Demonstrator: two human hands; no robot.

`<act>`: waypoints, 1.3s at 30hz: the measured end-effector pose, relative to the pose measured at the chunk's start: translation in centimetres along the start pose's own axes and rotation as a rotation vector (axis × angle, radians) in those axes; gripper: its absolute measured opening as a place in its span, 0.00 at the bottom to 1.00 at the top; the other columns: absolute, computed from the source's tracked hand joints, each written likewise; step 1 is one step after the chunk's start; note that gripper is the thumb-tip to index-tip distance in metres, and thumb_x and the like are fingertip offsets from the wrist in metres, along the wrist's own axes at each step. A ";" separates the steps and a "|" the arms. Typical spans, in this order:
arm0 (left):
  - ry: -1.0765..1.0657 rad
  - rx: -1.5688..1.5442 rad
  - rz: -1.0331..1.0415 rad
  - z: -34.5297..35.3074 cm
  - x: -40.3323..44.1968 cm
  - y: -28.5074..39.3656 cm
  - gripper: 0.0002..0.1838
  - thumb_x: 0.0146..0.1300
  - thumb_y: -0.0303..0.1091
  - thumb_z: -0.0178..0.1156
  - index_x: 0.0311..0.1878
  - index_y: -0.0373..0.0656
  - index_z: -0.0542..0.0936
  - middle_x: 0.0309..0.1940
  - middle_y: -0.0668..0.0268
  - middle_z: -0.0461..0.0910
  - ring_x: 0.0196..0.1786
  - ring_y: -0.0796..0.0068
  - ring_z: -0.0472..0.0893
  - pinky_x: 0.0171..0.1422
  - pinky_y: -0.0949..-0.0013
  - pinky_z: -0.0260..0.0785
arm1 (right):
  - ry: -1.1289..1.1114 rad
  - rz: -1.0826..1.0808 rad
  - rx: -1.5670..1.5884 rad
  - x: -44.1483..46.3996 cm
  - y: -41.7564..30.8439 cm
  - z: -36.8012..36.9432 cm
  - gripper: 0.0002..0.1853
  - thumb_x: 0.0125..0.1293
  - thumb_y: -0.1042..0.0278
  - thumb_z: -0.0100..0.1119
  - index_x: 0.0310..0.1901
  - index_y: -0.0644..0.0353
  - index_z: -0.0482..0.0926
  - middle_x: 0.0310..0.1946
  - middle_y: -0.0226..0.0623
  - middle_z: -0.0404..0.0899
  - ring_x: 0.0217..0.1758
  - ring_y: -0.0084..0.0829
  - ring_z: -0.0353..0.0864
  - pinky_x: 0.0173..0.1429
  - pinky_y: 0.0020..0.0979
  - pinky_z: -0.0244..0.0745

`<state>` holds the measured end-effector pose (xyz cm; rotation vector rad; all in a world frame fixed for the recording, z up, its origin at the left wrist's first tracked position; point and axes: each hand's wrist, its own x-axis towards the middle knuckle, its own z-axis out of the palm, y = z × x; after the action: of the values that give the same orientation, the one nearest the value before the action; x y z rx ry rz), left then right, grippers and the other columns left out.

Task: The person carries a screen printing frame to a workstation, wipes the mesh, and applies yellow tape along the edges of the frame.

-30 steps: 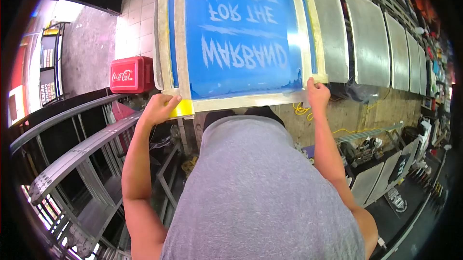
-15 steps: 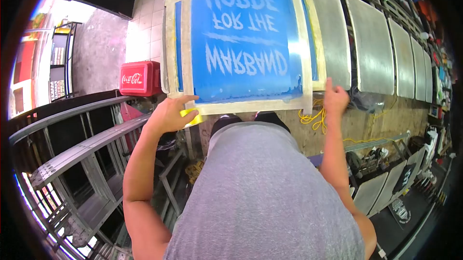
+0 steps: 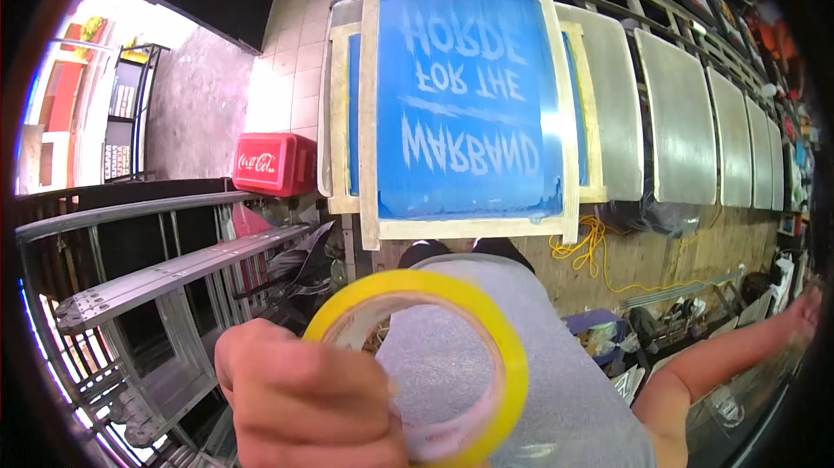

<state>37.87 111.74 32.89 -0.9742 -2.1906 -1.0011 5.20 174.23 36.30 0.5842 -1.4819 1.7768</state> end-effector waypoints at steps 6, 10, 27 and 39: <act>0.205 0.216 -0.108 1.4 0.4 1.8 0.16 0.41 0.35 0.72 0.38 0.63 0.90 0.18 0.77 0.73 0.25 0.81 0.71 0.41 0.70 0.69 | 0.079 -0.173 0.039 -1.0 -6.0 6.7 0.29 0.73 0.50 0.54 0.16 0.40 0.52 0.11 0.18 0.46 0.12 0.19 0.51 0.21 0.25 0.48; 0.272 0.291 -0.132 1.5 -0.1 2.2 0.16 0.43 0.34 0.73 0.39 0.65 0.90 0.22 0.77 0.75 0.30 0.80 0.73 0.42 0.70 0.71 | -0.006 -0.138 0.014 -0.6 -7.1 5.3 0.29 0.73 0.49 0.55 0.17 0.41 0.53 0.12 0.17 0.47 0.13 0.19 0.52 0.21 0.26 0.48; 0.213 0.372 -0.744 6.4 -9.4 -12.6 0.14 0.53 0.32 0.73 0.44 0.48 0.87 0.39 0.61 0.87 0.33 0.55 0.83 0.42 0.60 0.74 | -0.130 -0.003 0.069 -1.9 -4.7 7.0 0.28 0.78 0.44 0.47 0.20 0.46 0.59 0.12 0.21 0.51 0.15 0.19 0.56 0.22 0.26 0.53; -0.069 0.479 -0.986 16.4 -22.4 -23.3 0.26 0.58 0.37 0.70 0.61 0.45 0.77 0.48 0.59 0.84 0.52 0.55 0.82 0.64 0.54 0.70 | -0.561 0.406 0.104 -7.8 4.8 2.6 0.05 0.74 0.68 0.49 0.41 0.60 0.71 0.38 0.33 0.60 0.44 0.31 0.60 0.51 0.32 0.60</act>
<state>30.16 105.35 -1.97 0.3573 -2.8067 -0.7220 6.08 169.53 28.07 0.9440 -2.0042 2.1169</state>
